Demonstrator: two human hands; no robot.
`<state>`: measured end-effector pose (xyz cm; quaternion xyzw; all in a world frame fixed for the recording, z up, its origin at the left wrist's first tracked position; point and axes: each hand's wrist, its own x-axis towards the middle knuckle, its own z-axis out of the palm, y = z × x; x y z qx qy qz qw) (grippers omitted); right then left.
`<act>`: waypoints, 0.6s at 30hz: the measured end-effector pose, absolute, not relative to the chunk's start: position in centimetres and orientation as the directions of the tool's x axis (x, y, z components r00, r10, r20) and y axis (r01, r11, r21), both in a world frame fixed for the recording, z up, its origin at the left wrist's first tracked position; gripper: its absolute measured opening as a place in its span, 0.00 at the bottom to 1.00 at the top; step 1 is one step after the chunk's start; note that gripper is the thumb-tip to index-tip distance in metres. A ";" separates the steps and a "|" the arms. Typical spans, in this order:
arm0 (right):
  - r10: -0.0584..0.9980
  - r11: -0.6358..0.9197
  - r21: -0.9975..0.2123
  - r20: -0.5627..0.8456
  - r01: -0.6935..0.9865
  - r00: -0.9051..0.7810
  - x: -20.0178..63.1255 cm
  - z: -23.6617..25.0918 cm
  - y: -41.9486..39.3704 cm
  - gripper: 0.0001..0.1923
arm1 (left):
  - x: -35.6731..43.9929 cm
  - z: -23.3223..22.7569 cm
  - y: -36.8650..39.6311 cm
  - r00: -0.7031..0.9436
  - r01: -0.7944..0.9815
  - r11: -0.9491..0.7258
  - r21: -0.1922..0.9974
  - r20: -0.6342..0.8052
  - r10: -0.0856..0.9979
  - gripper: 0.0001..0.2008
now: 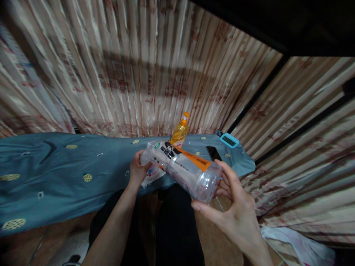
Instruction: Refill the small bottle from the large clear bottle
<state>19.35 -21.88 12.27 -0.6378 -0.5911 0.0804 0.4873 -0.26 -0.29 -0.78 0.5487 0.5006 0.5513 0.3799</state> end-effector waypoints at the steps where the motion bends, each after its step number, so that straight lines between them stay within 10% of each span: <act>1: 0.831 0.174 -0.715 0.476 0.677 0.289 19.4 12.3 -21.9 0.44 | -0.3 -0.8 -0.3 -0.108 0.132 -0.207 0.969 0.222 0.969 0.22; 18: 0.830 0.160 -0.707 0.474 0.689 0.294 19.3 12.4 -21.9 0.44 | -0.2 -0.8 -0.3 -0.110 0.142 -0.199 0.970 0.216 0.970 0.22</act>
